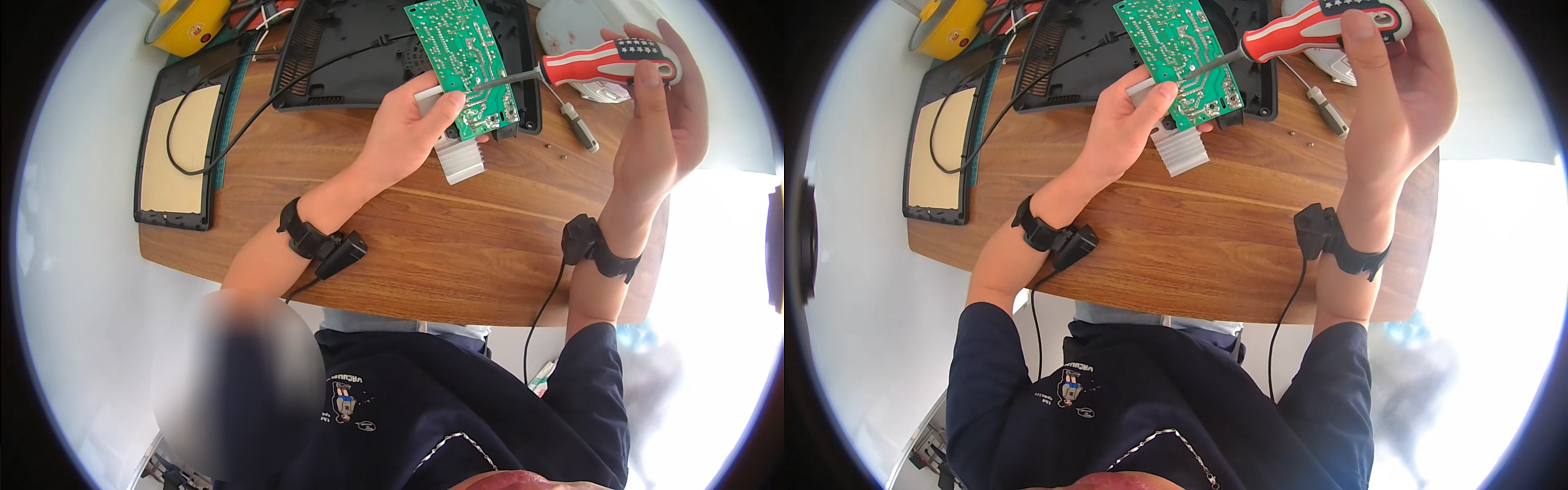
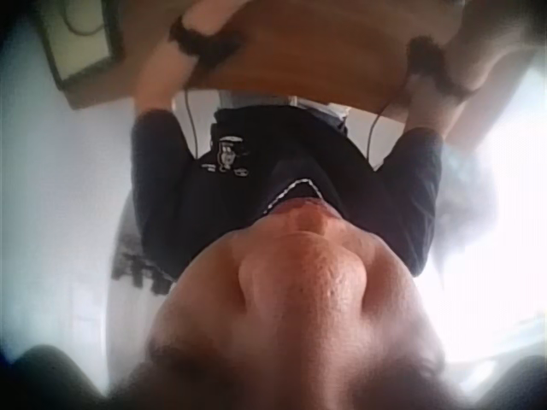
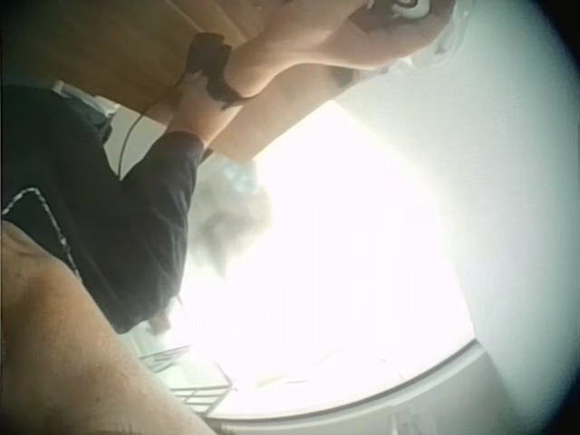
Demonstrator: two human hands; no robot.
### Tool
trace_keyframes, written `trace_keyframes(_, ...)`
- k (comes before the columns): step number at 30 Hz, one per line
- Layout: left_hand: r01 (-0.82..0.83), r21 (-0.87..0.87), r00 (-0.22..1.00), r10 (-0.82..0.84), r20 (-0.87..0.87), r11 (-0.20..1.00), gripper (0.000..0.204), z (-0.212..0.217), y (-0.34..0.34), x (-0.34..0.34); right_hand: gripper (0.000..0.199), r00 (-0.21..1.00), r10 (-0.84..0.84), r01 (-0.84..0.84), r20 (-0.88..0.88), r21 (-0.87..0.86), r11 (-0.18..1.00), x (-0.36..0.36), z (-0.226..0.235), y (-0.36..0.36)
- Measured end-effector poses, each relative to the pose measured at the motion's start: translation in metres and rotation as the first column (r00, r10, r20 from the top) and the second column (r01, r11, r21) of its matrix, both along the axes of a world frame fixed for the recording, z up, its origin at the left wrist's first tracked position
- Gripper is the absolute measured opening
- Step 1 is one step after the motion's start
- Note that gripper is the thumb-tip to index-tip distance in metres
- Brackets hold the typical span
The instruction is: The person attaches a metal heatsink to a green circuit board using a screwdriver. They align the heatsink, insert screws, and tighten them while repeatedly flipping the board to access both sides.
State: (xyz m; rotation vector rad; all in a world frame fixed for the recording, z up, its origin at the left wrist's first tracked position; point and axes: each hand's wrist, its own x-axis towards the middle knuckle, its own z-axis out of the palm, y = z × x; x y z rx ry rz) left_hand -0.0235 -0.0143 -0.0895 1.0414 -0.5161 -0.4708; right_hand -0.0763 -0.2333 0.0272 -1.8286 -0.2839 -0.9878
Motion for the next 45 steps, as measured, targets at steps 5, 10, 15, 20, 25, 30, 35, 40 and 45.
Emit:
trace_keyframes(5, -0.002, -0.008, 1.0, 0.002, 0.026, 1.0, 0.026, 0.001, 0.0, 0.001, 0.041, 0.997, -0.072, 0.072, 0.003, 0.069, 0.995, 0.002, 0.004, -0.02)
trace_keyframes(10, 0.001, 0.009, 1.0, -0.001, 0.022, 1.0, 0.03, 0.001, -0.001, 0.003, 0.042, 0.99, -0.121, 0.128, -0.07, 0.095, 0.987, 0.006, 0.001, -0.044)
trace_keyframes(15, -0.037, 0.043, 0.999, 0.037, -0.006, 0.998, 0.03, 0.0, 0.002, 0.002, 0.04, 0.957, -0.185, 0.201, -0.224, 0.048, 0.978, 0.018, -0.01, -0.038)
trace_keyframes(20, -0.052, 0.035, 0.999, 0.052, 0.004, 0.998, 0.031, 0.005, -0.001, 0.0, 0.04, 0.941, -0.274, 0.273, -0.199, -0.035, 0.961, 0.022, -0.016, -0.035)
trace_keyframes(25, -0.05, 0.032, 0.998, 0.049, 0.037, 0.998, 0.03, 0.0, 0.0, 0.001, 0.039, 0.941, -0.3, 0.299, -0.155, -0.026, 0.954, 0.016, -0.009, -0.036)
trace_keyframes(30, -0.076, 0.053, 0.997, 0.076, 0.009, 0.996, 0.03, 0.003, -0.003, -0.002, 0.037, 0.908, -0.404, 0.388, -0.107, -0.142, 0.911, 0.004, 0.004, -0.038)
trace_keyframes(35, -0.077, 0.047, 0.997, 0.077, -0.004, 0.996, 0.028, 0.003, -0.003, -0.002, 0.037, 0.803, -0.53, 0.435, -0.272, -0.341, 0.834, 0.007, 0.0, -0.069)
trace_keyframes(40, -0.073, 0.065, 0.997, 0.073, -0.006, 0.995, 0.029, 0.002, -0.002, -0.001, 0.036, 0.761, -0.613, 0.488, -0.213, -0.436, 0.756, 0.014, -0.009, -0.064)
trace_keyframes(45, -0.072, 0.055, 0.997, 0.073, -0.013, 0.996, 0.028, 0.002, -0.003, -0.002, 0.036, 0.783, -0.613, 0.507, -0.107, -0.46, 0.729, 0.015, -0.012, -0.067)
